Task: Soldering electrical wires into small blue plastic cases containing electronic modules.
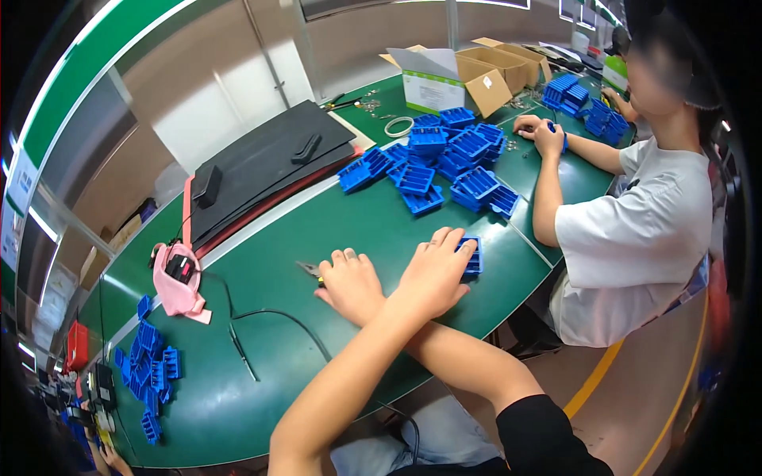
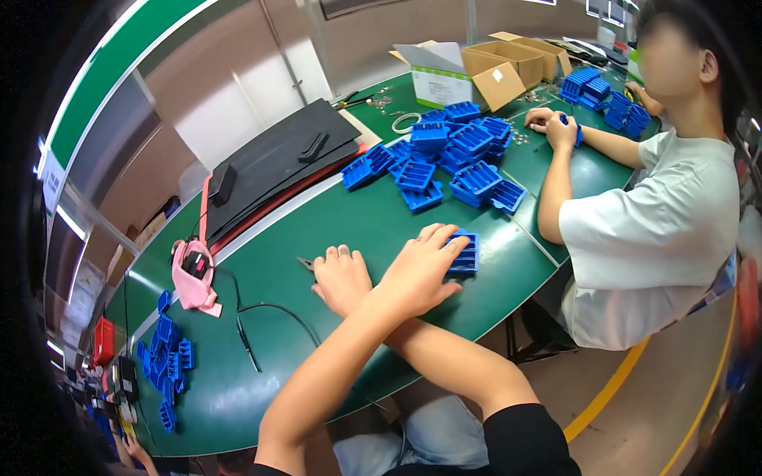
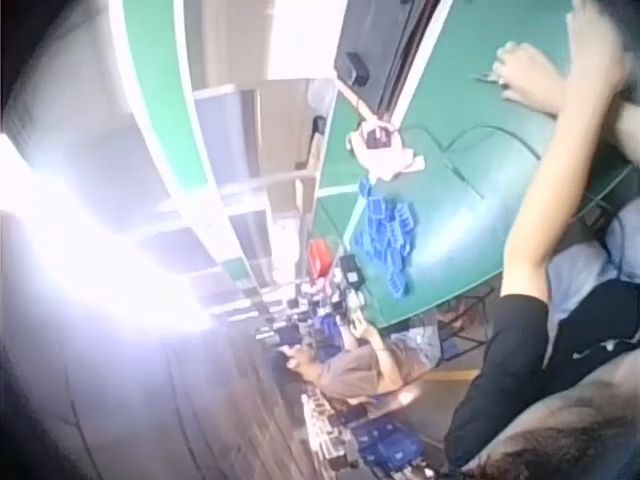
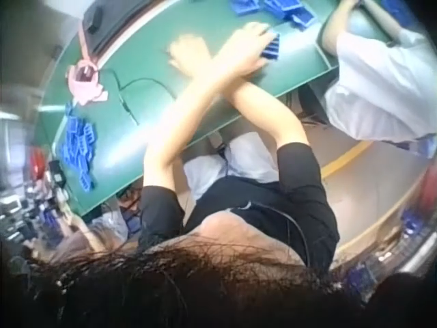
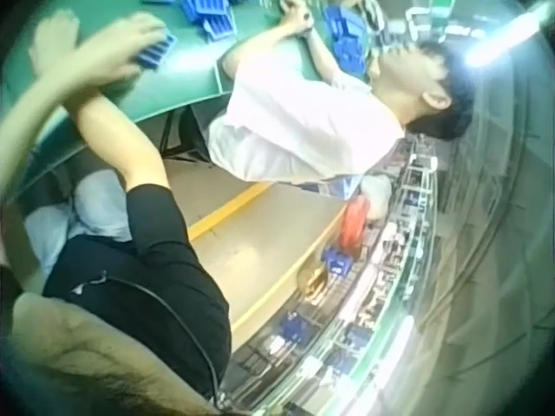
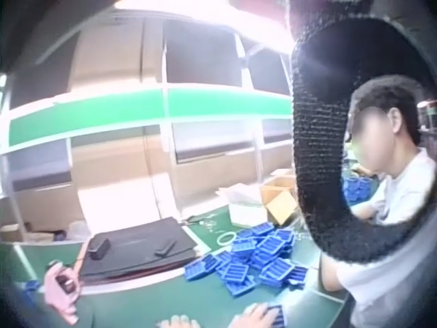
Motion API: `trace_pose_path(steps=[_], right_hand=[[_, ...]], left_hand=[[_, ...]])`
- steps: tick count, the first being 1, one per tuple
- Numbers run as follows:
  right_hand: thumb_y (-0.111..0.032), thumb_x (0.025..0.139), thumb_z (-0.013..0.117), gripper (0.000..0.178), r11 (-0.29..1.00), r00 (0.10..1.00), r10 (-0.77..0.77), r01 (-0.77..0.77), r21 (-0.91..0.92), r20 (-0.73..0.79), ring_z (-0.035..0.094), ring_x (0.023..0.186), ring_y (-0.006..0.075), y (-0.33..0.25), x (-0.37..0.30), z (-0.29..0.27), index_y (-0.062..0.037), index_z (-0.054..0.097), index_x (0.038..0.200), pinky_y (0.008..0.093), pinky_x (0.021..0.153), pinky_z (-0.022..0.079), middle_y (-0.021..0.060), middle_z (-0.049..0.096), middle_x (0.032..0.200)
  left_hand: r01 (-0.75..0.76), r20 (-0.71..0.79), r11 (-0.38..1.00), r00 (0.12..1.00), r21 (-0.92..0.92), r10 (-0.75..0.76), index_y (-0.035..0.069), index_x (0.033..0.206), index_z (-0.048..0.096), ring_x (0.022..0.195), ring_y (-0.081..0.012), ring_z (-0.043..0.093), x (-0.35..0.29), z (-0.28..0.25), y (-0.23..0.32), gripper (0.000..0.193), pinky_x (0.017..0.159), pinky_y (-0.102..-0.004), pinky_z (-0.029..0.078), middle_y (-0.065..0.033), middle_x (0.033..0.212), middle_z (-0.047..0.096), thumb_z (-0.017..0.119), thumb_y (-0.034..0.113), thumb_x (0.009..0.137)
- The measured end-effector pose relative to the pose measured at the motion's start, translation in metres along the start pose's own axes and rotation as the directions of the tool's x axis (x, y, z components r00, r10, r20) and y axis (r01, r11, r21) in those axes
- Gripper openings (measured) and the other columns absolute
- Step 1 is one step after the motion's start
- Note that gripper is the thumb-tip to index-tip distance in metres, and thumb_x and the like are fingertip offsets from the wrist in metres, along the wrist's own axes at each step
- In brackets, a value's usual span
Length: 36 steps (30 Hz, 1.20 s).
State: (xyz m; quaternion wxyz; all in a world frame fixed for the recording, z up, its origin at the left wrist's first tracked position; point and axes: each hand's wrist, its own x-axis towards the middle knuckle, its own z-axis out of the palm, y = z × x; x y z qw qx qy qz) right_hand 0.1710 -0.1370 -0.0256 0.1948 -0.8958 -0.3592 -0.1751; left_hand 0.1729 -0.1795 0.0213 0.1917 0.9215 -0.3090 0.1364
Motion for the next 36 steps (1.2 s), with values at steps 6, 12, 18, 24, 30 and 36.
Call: trace_pose_path(steps=[6,12,18,24,30,36], right_hand=[[-0.036,0.078,0.075,0.034,0.999,0.978,0.001,-0.01,0.043,0.211,0.053,0.109,0.029,0.014,-0.005,-0.018,-0.006,0.069,0.094,0.0404,0.083,0.046,0.0146,0.057,0.107],[-0.032,0.082,0.065,0.03,1.0,0.972,-0.007,0.0,0.029,0.235,0.054,0.105,0.0326,0.016,0.0,-0.028,-0.0029,0.067,0.088,0.0435,0.086,0.047,0.0188,0.056,0.106],[-0.028,0.08,0.07,0.035,0.966,0.974,0.04,-0.094,0.239,0.222,0.059,0.1,0.0357,0.021,0.007,-0.017,0.0044,0.069,0.091,0.0436,0.085,0.052,0.0245,0.059,0.104],[-0.02,0.081,0.071,0.026,0.87,0.989,0.075,-0.128,0.476,0.13,0.055,0.096,0.034,0.015,0.001,-0.017,0.0043,0.068,0.086,0.0425,0.083,0.047,0.0187,0.057,0.097],[-0.015,0.089,0.062,0.019,0.277,0.948,-0.143,-0.237,0.931,0.283,0.056,0.077,0.0154,-0.022,-0.011,-0.029,0.0035,0.066,0.088,0.0299,0.07,0.045,0.0071,0.062,0.091],[-0.014,0.092,0.06,0.02,0.126,0.799,-0.333,-0.488,0.864,0.5,0.05,0.071,0.0039,-0.036,-0.027,-0.032,-0.001,0.067,0.106,0.0205,0.064,0.04,-0.0021,0.065,0.086]], left_hand=[[0.145,0.324,0.987,0.933,0.063,-0.158,0.008,0.135,0.048,0.105,-0.033,0.059,0.038,0.009,0.0,0.076,0.088,-0.0414,0.051,-0.0137,0.114,0.061,0.081,0.011,0.067],[0.122,-0.062,0.936,0.987,-0.331,-0.151,0.007,0.104,0.071,0.094,-0.0295,0.066,-0.027,-0.064,0.0,0.035,0.083,-0.0374,0.052,-0.0116,0.1,0.068,0.069,0.001,0.069],[0.4,-0.3,0.825,0.793,-0.4,-0.53,0.004,0.104,0.072,0.092,-0.0216,0.068,-0.172,-0.129,-0.034,0.033,0.083,-0.0302,0.052,-0.0119,0.099,0.07,0.071,-0.001,0.071],[0.488,-0.443,0.758,0.617,-0.432,-0.65,-0.001,0.105,0.07,0.091,-0.0192,0.067,-0.232,-0.132,-0.06,0.028,0.082,-0.0284,0.051,-0.0125,0.099,0.07,0.071,0.001,0.077],[0.46,-0.408,0.637,0.505,-0.619,-0.761,-0.002,0.109,0.068,0.093,-0.0191,0.065,-0.252,-0.125,-0.064,0.031,0.084,-0.0286,0.05,-0.0133,0.103,0.069,0.072,0.006,0.08],[0.467,-0.544,0.712,0.459,-0.525,-0.702,-0.003,0.109,0.068,0.089,-0.0167,0.065,-0.256,-0.131,-0.062,0.03,0.08,-0.0268,0.051,-0.0126,0.101,0.069,0.073,0.003,0.08]])
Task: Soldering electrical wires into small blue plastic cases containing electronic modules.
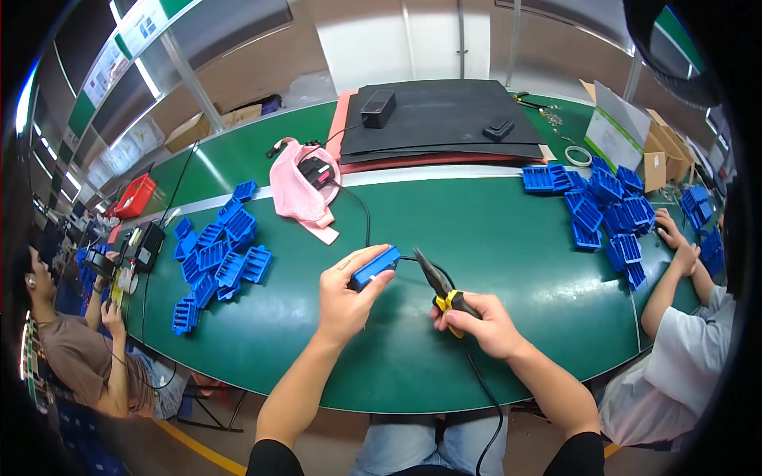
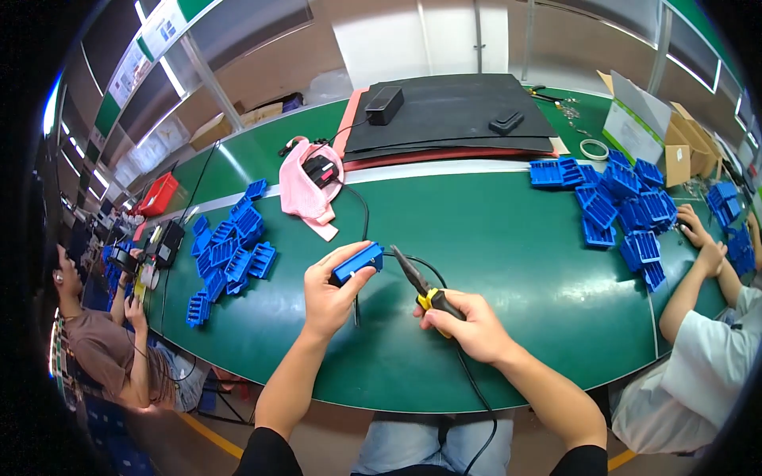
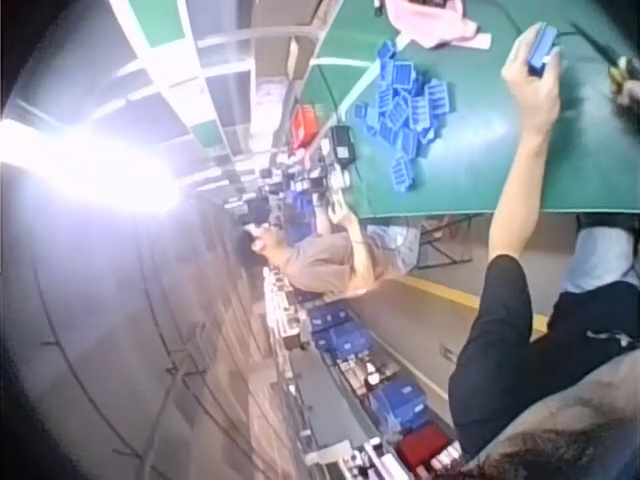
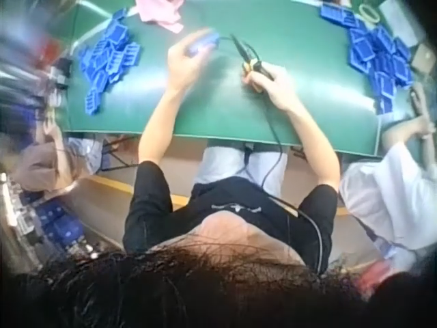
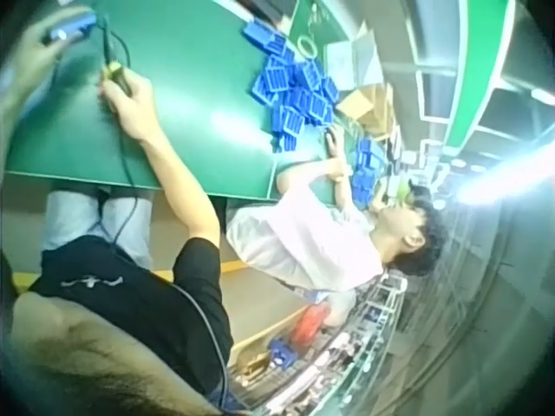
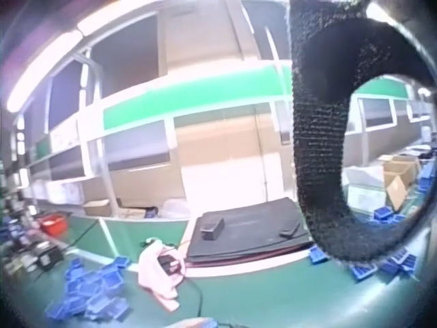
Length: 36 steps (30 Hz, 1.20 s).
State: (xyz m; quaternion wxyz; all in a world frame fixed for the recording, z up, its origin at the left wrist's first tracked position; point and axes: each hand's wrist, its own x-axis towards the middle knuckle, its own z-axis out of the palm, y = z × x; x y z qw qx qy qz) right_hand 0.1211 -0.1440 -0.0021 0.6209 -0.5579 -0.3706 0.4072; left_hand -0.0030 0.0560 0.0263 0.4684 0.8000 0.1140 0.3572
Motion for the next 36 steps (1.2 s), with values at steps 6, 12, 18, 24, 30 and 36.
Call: trace_pose_path(steps=[6,12,18,24,30,36], right_hand=[[-0.015,0.093,0.059,0.023,0.991,0.997,0.077,-0.077,0.105,0.01,0.058,0.083,0.0091,0.004,0.0,0.004,0.002,0.066,0.106,0.0241,0.075,0.046,0.0035,0.067,0.093],[-0.015,0.095,0.055,0.026,0.901,0.995,0.085,-0.054,0.43,-0.053,0.061,0.094,0.0148,0.013,0.007,0.009,0.0062,0.063,0.107,0.0272,0.085,0.047,0.0124,0.066,0.113],[-0.013,0.096,0.054,0.02,0.877,0.997,0.075,-0.058,0.476,-0.016,0.061,0.104,0.0198,0.028,0.003,-0.003,0.0045,0.063,0.093,0.0342,0.092,0.047,0.0172,0.061,0.122],[-0.009,0.094,0.054,0.018,0.9,0.99,-0.118,0.141,0.413,-0.08,0.06,0.102,0.0194,0.011,0.007,-0.002,0.0057,0.062,0.09,0.0331,0.092,0.048,0.0165,0.058,0.127],[-0.014,0.09,0.062,0.016,0.994,0.996,-0.088,0.087,-0.06,-0.021,0.055,0.083,0.0123,0.009,0.002,-0.001,0.0005,0.065,0.084,0.0269,0.075,0.042,0.0043,0.059,0.09],[-0.009,0.09,0.058,0.014,1.0,0.999,0.013,-0.014,0.014,0.04,0.062,0.091,0.0163,0.002,0.001,0.01,0.002,0.065,0.085,0.0291,0.082,0.048,0.0093,0.065,0.101]], left_hand=[[-0.074,-0.008,0.993,0.997,0.089,0.075,-0.002,0.108,0.069,0.087,-0.0141,0.064,0.004,-0.003,-0.002,0.031,0.076,-0.0254,0.05,-0.0112,0.1,0.069,0.074,0.001,0.077],[0.159,0.038,0.896,0.987,-0.414,-0.157,-0.002,0.123,0.056,0.097,-0.0157,0.061,-0.005,-0.001,-0.012,0.051,0.087,-0.0287,0.05,-0.0094,0.106,0.061,0.074,-0.006,0.075],[0.196,0.199,0.898,0.972,-0.394,-0.125,-0.001,0.122,0.056,0.097,-0.0147,0.054,-0.009,0.015,0.004,0.057,0.091,-0.0277,0.044,-0.0056,0.105,0.054,0.073,-0.009,0.069],[0.025,0.237,0.999,0.971,0.025,-0.03,0.001,0.102,0.067,0.083,-0.0139,0.056,-0.006,0.006,-0.007,0.039,0.073,-0.025,0.047,-0.0063,0.092,0.057,0.078,-0.006,0.065],[-0.015,-0.016,0.985,1.0,-0.172,0.013,0.0,0.097,0.067,0.089,-0.0162,0.063,-0.004,0.003,-0.007,0.028,0.078,-0.0271,0.051,-0.0096,0.097,0.066,0.078,-0.004,0.071],[0.066,-0.065,0.995,0.995,-0.07,-0.071,0.0,0.108,0.066,0.081,-0.0126,0.06,-0.005,0.001,0.001,0.036,0.07,-0.0245,0.049,-0.0063,0.092,0.064,0.078,-0.001,0.074]])
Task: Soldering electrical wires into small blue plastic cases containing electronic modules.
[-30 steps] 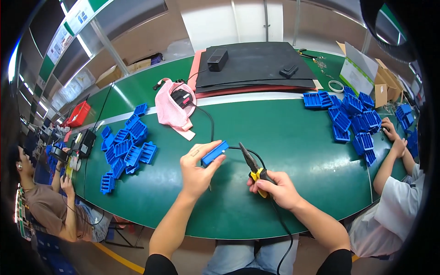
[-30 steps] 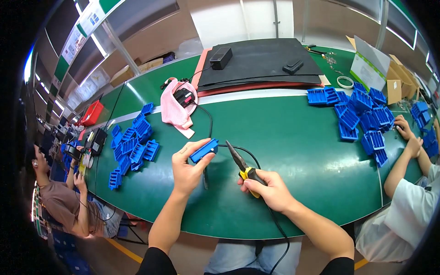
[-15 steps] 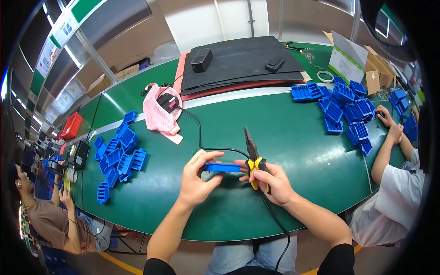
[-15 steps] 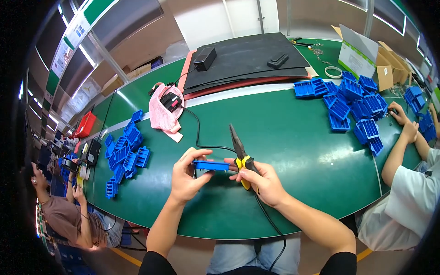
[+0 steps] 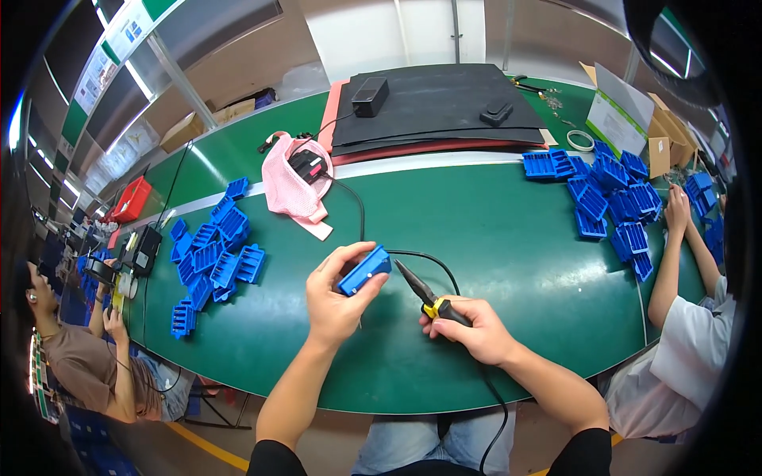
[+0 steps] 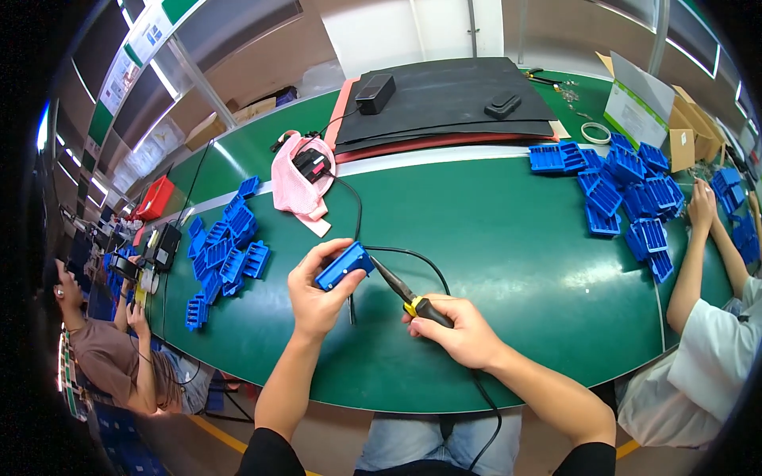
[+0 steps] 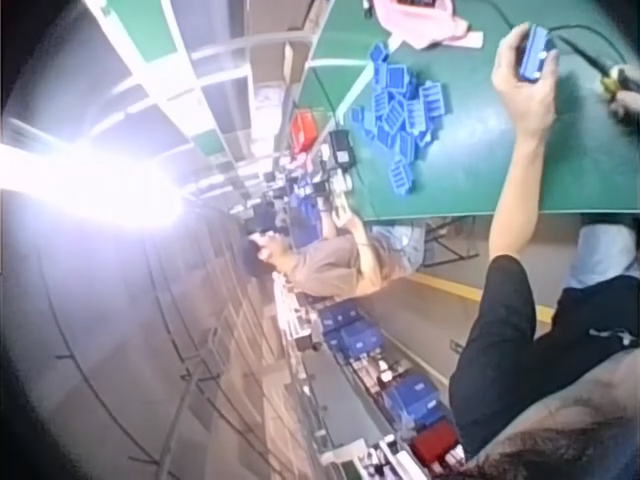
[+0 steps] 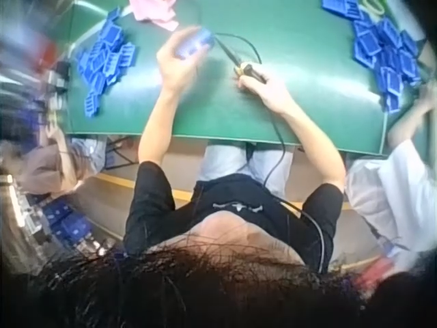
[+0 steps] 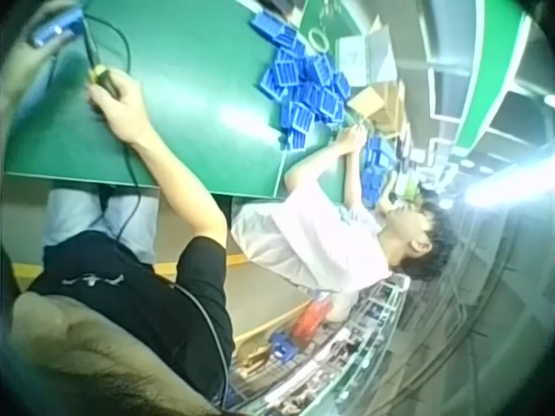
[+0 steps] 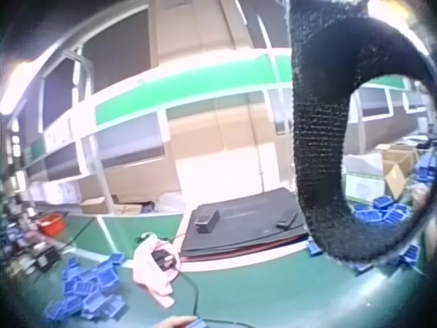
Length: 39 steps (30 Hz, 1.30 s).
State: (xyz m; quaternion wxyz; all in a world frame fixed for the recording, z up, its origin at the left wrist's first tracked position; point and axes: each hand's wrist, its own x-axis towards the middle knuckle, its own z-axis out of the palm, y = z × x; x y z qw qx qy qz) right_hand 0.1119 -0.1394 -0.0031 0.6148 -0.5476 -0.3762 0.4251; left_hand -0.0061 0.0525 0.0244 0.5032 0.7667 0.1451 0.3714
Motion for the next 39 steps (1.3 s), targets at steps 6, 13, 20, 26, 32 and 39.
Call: trace_pose_path(steps=[6,13,20,26,32,39], right_hand=[[-0.009,0.091,0.058,0.014,1.0,1.0,-0.004,0.005,-0.025,0.026,0.063,0.093,0.0169,0.003,0.001,-0.001,0.0024,0.065,0.086,0.031,0.085,0.049,0.0101,0.065,0.103],[-0.008,0.091,0.058,0.014,1.0,0.999,0.007,-0.006,-0.029,0.037,0.063,0.093,0.0172,0.003,0.0,-0.002,0.0028,0.065,0.086,0.0312,0.085,0.05,0.0101,0.065,0.102],[-0.01,0.091,0.058,0.016,0.995,0.998,-0.024,0.029,-0.091,0.05,0.061,0.088,0.0163,0.0,0.0,0.0,0.0028,0.065,0.084,0.0295,0.082,0.048,0.0091,0.065,0.097],[-0.012,0.091,0.059,0.018,0.995,1.0,0.003,0.0,-0.098,0.031,0.058,0.082,0.0138,0.0,0.0,0.001,0.0024,0.063,0.081,0.028,0.076,0.046,0.0063,0.063,0.088],[-0.013,0.091,0.06,0.019,0.982,1.0,0.001,-0.002,-0.191,-0.005,0.053,0.073,0.0112,-0.004,-0.003,0.003,0.0032,0.06,0.08,0.0286,0.067,0.043,0.0053,0.056,0.078],[-0.016,0.09,0.059,0.022,0.948,0.98,0.191,-0.198,-0.248,-0.053,0.051,0.064,0.008,-0.014,-0.005,0.003,0.0006,0.06,0.076,0.0257,0.06,0.04,0.0008,0.055,0.068]], left_hand=[[-0.148,0.021,0.984,0.989,0.102,0.146,0.002,0.109,0.07,0.075,-0.0121,0.058,0.001,0.001,0.003,0.037,0.065,-0.024,0.046,-0.0061,0.085,0.06,0.073,-0.006,0.074],[-0.266,0.017,0.948,0.963,0.173,0.267,0.005,0.108,0.072,0.072,-0.0135,0.059,0.001,0.001,0.0,0.036,0.063,-0.024,0.046,-0.0067,0.084,0.061,0.072,-0.008,0.074],[-0.32,0.023,0.917,0.946,0.237,0.324,0.005,0.107,0.072,0.07,-0.0162,0.059,0.001,0.0,-0.001,0.037,0.062,-0.0258,0.047,-0.0076,0.082,0.062,0.072,-0.008,0.072],[-0.346,0.038,0.9,0.936,0.264,0.349,0.005,0.106,0.072,0.072,-0.0189,0.059,0.002,0.0,-0.002,0.038,0.063,-0.0281,0.047,-0.0077,0.081,0.062,0.072,-0.008,0.071],[-0.413,0.077,0.847,0.908,0.335,0.412,0.006,0.105,0.072,0.071,-0.0225,0.057,0.006,-0.002,-0.006,0.04,0.063,-0.0314,0.046,-0.0074,0.079,0.061,0.072,-0.008,0.068],[-0.597,0.271,0.657,0.799,0.461,0.536,0.01,0.101,0.073,0.073,-0.022,0.058,0.015,-0.012,-0.016,0.043,0.067,-0.0334,0.047,-0.0028,0.079,0.062,0.069,-0.006,0.061]])
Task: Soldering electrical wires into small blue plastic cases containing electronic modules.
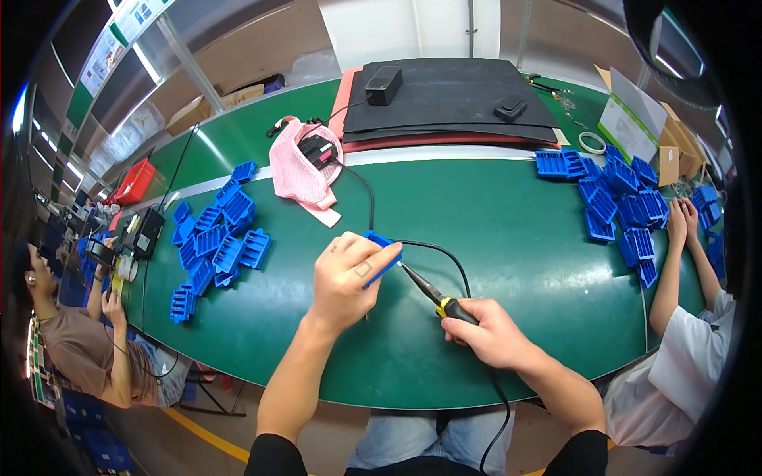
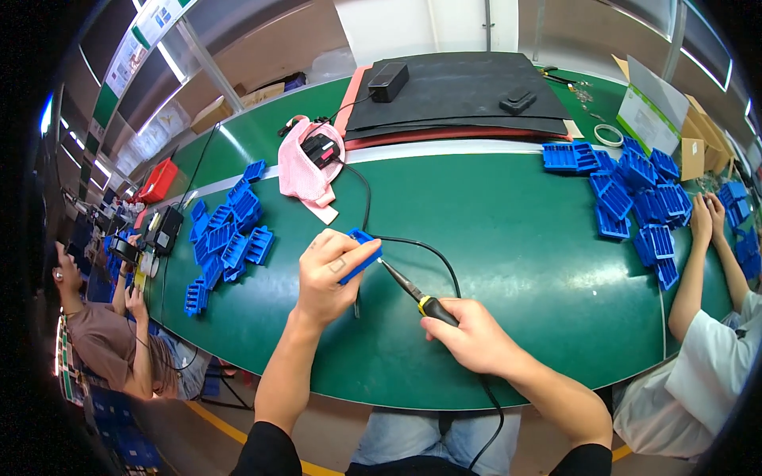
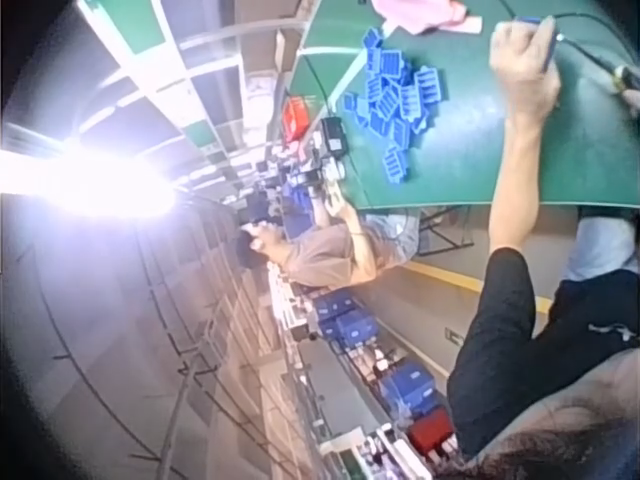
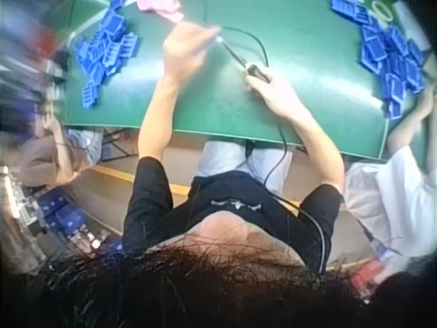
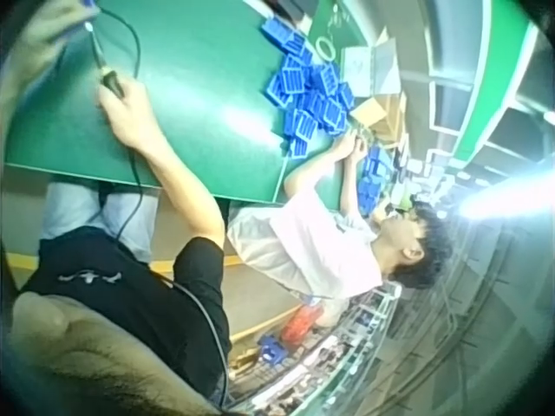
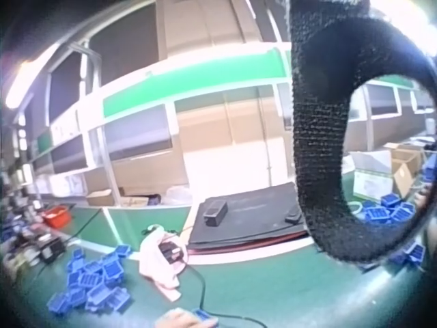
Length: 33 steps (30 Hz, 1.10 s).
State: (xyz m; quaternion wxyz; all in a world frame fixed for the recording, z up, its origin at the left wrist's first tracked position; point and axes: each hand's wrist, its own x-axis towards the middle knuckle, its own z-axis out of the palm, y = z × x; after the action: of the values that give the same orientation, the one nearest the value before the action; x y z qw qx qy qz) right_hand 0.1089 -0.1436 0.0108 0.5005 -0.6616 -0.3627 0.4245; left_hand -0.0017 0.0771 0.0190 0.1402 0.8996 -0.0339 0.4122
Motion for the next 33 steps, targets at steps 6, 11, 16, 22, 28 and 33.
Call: trace_pose_path(steps=[6,11,16,22,28,33], right_hand=[[-0.023,0.089,0.061,0.028,0.969,0.969,0.237,-0.241,0.053,0.067,0.055,0.063,0.0086,-0.005,-0.004,-0.017,0.002,0.065,0.077,0.027,0.058,0.044,0.0019,0.06,0.066],[-0.017,0.09,0.062,0.021,0.964,0.978,0.195,-0.204,0.171,0.067,0.062,0.075,0.0097,-0.003,-0.001,-0.018,0.0031,0.068,0.089,0.0252,0.073,0.05,0.0039,0.067,0.08],[-0.014,0.091,0.06,0.018,0.984,0.991,-0.102,0.087,0.158,0.088,0.06,0.087,0.0112,0.006,0.0,-0.008,0.0032,0.067,0.094,0.0271,0.081,0.047,0.0046,0.066,0.091],[-0.015,0.091,0.059,0.019,0.987,0.987,-0.124,0.113,0.115,0.099,0.059,0.084,0.0119,0.006,0.002,-0.002,0.003,0.065,0.091,0.028,0.078,0.047,0.0057,0.064,0.089],[-0.015,0.091,0.059,0.019,0.985,0.986,-0.138,0.127,0.12,0.088,0.059,0.083,0.0124,0.007,0.003,-0.001,0.0024,0.066,0.09,0.0282,0.078,0.047,0.0057,0.064,0.088],[-0.016,0.091,0.06,0.019,0.983,0.985,-0.157,0.149,0.11,0.074,0.058,0.08,0.0127,0.008,0.004,-0.001,0.0019,0.065,0.086,0.0286,0.075,0.046,0.0055,0.063,0.086]], left_hand=[[-0.171,0.154,0.973,0.977,0.157,0.147,0.009,0.099,0.073,0.078,-0.021,0.057,0.003,0.003,0.006,0.038,0.069,-0.0344,0.049,-0.0001,0.083,0.059,0.069,0.001,0.063],[0.12,0.012,0.991,0.993,-0.065,-0.12,0.006,0.106,0.072,0.075,-0.0235,0.059,-0.004,0.003,-0.002,0.043,0.068,-0.034,0.049,-0.0063,0.084,0.063,0.072,-0.007,0.065],[0.354,0.026,0.899,0.933,-0.257,-0.359,0.004,0.112,0.069,0.073,-0.0191,0.062,-0.002,0.008,0.006,0.039,0.065,-0.0281,0.049,-0.0093,0.087,0.064,0.074,-0.003,0.073],[0.369,0.035,0.868,0.924,-0.331,-0.38,0.002,0.11,0.07,0.072,-0.0153,0.059,-0.002,0.01,0.014,0.039,0.065,-0.0256,0.047,-0.0084,0.085,0.063,0.074,-0.005,0.072],[0.354,0.049,0.874,0.932,-0.332,-0.359,0.003,0.11,0.069,0.072,-0.0155,0.06,-0.004,0.012,0.015,0.04,0.064,-0.0256,0.047,-0.0083,0.085,0.062,0.074,-0.007,0.071],[0.332,0.05,0.896,0.942,-0.296,-0.333,0.002,0.112,0.068,0.074,-0.0206,0.063,-0.005,0.012,0.015,0.042,0.067,-0.0292,0.05,-0.0099,0.087,0.063,0.073,-0.007,0.071]])
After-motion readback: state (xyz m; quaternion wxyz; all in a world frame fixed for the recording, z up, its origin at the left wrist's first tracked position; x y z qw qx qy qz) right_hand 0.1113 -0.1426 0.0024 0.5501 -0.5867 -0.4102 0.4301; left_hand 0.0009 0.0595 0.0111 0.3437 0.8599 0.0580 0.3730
